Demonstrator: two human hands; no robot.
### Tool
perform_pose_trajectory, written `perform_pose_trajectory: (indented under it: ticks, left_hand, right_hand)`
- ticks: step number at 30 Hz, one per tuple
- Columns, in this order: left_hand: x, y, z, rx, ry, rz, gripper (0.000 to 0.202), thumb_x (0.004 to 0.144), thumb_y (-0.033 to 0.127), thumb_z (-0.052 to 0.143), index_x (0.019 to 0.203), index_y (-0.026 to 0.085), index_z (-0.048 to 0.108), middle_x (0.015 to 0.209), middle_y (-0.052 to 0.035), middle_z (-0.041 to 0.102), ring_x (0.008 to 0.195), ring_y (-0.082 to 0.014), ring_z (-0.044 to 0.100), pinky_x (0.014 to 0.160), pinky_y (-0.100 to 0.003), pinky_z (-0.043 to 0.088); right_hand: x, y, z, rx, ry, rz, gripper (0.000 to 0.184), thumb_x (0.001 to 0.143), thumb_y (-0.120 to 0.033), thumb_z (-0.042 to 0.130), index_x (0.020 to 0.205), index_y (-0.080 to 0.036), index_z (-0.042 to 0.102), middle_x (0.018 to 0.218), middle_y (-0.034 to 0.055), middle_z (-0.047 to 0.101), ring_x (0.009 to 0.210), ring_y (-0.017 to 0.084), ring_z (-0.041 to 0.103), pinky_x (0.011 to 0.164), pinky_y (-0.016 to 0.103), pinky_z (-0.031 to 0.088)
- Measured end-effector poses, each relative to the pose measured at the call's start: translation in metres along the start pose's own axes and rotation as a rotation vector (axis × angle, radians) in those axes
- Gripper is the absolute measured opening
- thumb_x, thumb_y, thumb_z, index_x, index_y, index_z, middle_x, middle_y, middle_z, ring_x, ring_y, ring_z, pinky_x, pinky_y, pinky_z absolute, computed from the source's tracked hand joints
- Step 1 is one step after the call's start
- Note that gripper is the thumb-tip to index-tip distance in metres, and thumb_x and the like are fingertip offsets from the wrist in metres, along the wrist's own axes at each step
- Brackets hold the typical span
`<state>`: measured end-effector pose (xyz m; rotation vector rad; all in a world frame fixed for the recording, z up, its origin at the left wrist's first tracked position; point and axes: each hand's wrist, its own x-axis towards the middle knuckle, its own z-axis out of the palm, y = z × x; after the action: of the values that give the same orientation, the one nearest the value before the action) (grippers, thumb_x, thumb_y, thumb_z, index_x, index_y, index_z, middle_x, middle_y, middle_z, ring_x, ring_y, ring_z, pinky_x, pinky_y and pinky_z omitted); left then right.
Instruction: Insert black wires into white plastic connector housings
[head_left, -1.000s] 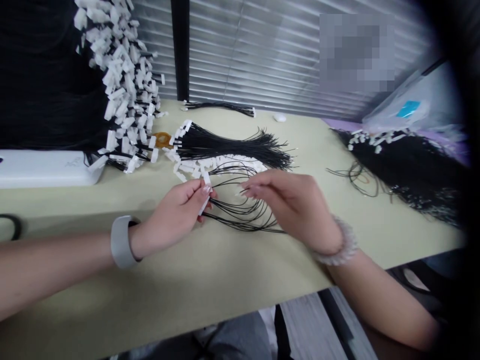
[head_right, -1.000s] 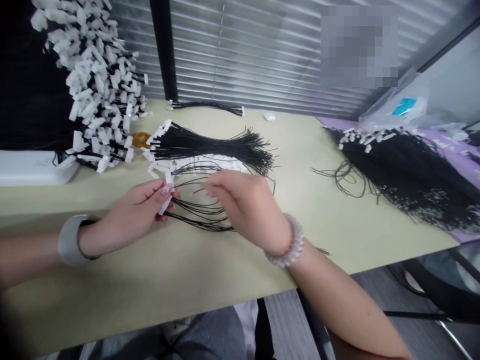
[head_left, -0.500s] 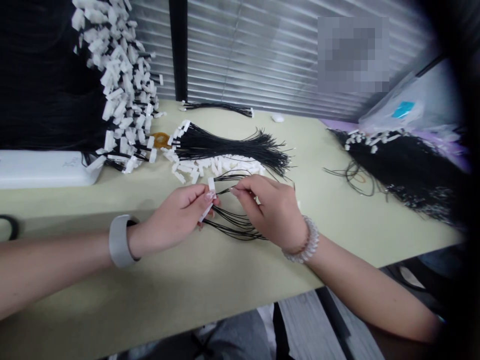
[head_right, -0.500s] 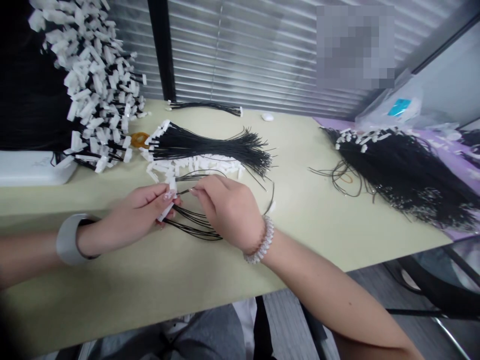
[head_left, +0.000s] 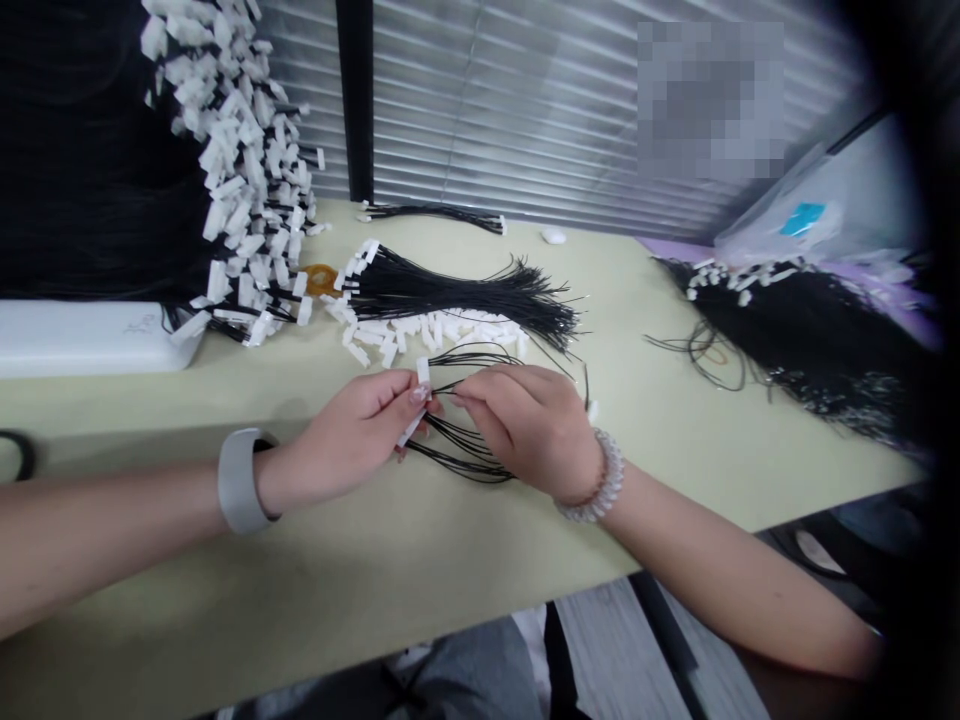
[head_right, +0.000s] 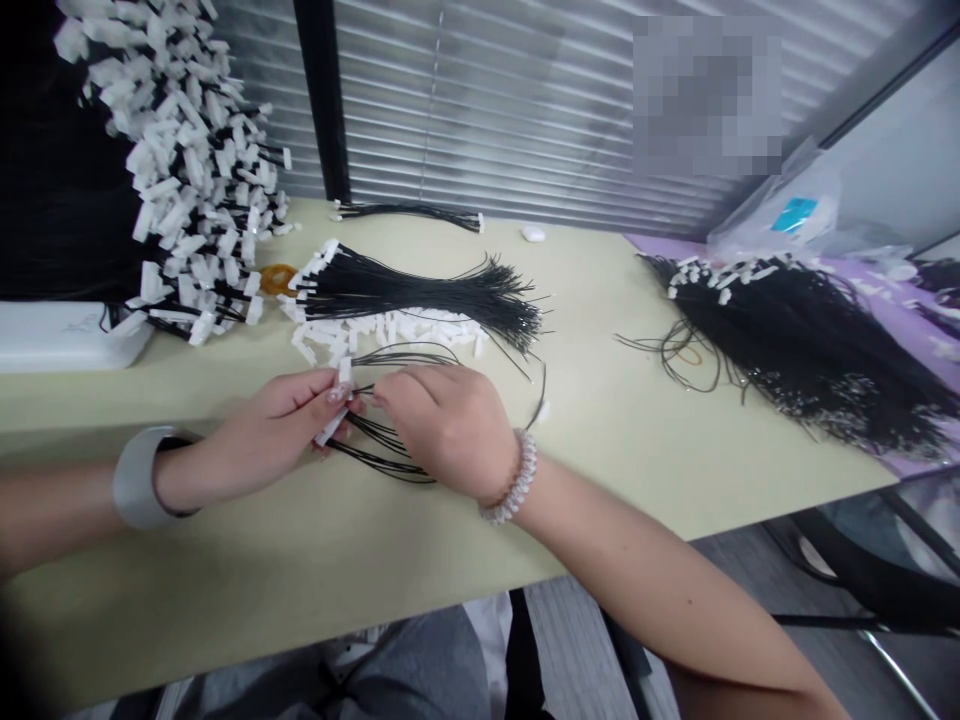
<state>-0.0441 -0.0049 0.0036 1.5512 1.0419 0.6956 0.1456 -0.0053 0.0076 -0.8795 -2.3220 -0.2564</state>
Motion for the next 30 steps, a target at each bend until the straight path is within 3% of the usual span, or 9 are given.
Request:
perform_pose_trajectory:
  ticks: [5, 10, 12, 15, 17, 20, 26, 30]
  left_hand:
    - [0.0, -0.001, 0.001, -0.02, 0.02, -0.011, 0.031, 0.085, 0.044, 0.038, 0.076, 0.017, 0.051, 0.058, 0.0036, 0.046, 0.048, -0.0076, 0.042, 0.043, -0.017, 0.034]
    - [0.001, -0.002, 0.002, -0.149, 0.2, -0.03, 0.025, 0.085, 0.041, 0.04, 0.082, 0.019, 0.052, 0.065, 0.0023, 0.047, 0.049, -0.0084, 0.045, 0.043, -0.018, 0.04]
    - [0.001, -0.002, 0.001, -0.193, 0.276, -0.026, 0.024, 0.085, 0.04, 0.04, 0.081, 0.019, 0.052, 0.064, 0.0024, 0.047, 0.047, -0.0081, 0.046, 0.042, -0.019, 0.041]
    - [0.001, -0.001, 0.001, -0.218, 0.315, -0.026, 0.023, 0.085, 0.038, 0.041, 0.081, 0.019, 0.052, 0.066, 0.0021, 0.047, 0.047, -0.0077, 0.049, 0.043, -0.02, 0.043]
    - [0.001, 0.0, 0.001, -0.242, 0.309, -0.022, 0.022, 0.085, 0.038, 0.042, 0.081, 0.019, 0.051, 0.072, 0.0012, 0.049, 0.05, -0.0075, 0.05, 0.046, -0.021, 0.045]
    - [0.001, -0.001, 0.002, -0.298, 0.312, -0.008, 0.021, 0.085, 0.038, 0.044, 0.081, 0.019, 0.051, 0.081, -0.0006, 0.05, 0.055, -0.0082, 0.052, 0.05, -0.023, 0.049]
    - [0.003, -0.003, 0.0, -0.284, 0.336, 0.018, 0.019, 0.085, 0.037, 0.042, 0.084, 0.02, 0.049, 0.072, 0.0, 0.049, 0.058, -0.0116, 0.055, 0.057, -0.028, 0.051]
    - [0.004, -0.005, 0.001, -0.29, 0.326, 0.012, 0.019, 0.085, 0.037, 0.041, 0.085, 0.02, 0.05, 0.076, -0.0005, 0.05, 0.059, -0.0111, 0.056, 0.059, -0.028, 0.051]
  right_hand:
    - [0.005, -0.002, -0.001, 0.006, -0.029, -0.003, 0.014, 0.084, -0.019, 0.047, 0.076, -0.016, 0.058, 0.07, 0.0016, 0.061, 0.066, 0.011, 0.055, 0.063, 0.023, 0.042]
    - [0.011, 0.022, -0.022, 0.014, -0.021, 0.272, 0.013, 0.083, -0.023, 0.049, 0.085, -0.014, 0.057, 0.079, 0.0043, 0.06, 0.073, 0.012, 0.053, 0.067, 0.023, 0.042]
    - [0.011, 0.035, -0.031, 0.004, -0.161, 0.388, 0.02, 0.083, -0.03, 0.048, 0.072, -0.015, 0.056, 0.067, 0.0016, 0.056, 0.062, 0.01, 0.049, 0.06, 0.023, 0.04]
    - [0.009, 0.047, -0.038, 0.115, -0.53, 0.455, 0.036, 0.085, -0.037, 0.043, 0.056, -0.016, 0.048, 0.049, -0.0034, 0.042, 0.047, 0.007, 0.035, 0.048, 0.021, 0.032]
    - [0.008, 0.047, -0.04, 0.209, -0.718, 0.426, 0.039, 0.086, -0.036, 0.041, 0.053, -0.016, 0.044, 0.047, -0.0048, 0.035, 0.044, 0.006, 0.029, 0.045, 0.02, 0.028]
    - [0.007, 0.041, -0.043, 0.295, -0.861, 0.33, 0.038, 0.086, -0.033, 0.04, 0.052, -0.016, 0.044, 0.047, -0.0052, 0.031, 0.044, 0.005, 0.027, 0.043, 0.019, 0.025]
    - [0.006, 0.048, -0.059, 0.327, -0.852, 0.294, 0.027, 0.085, -0.028, 0.042, 0.064, -0.017, 0.055, 0.051, -0.0056, 0.044, 0.046, 0.005, 0.036, 0.045, 0.018, 0.027]
    - [0.008, 0.041, -0.052, 0.439, -0.86, 0.224, 0.028, 0.087, -0.026, 0.041, 0.067, -0.017, 0.058, 0.051, -0.0053, 0.046, 0.046, 0.005, 0.038, 0.045, 0.017, 0.029]
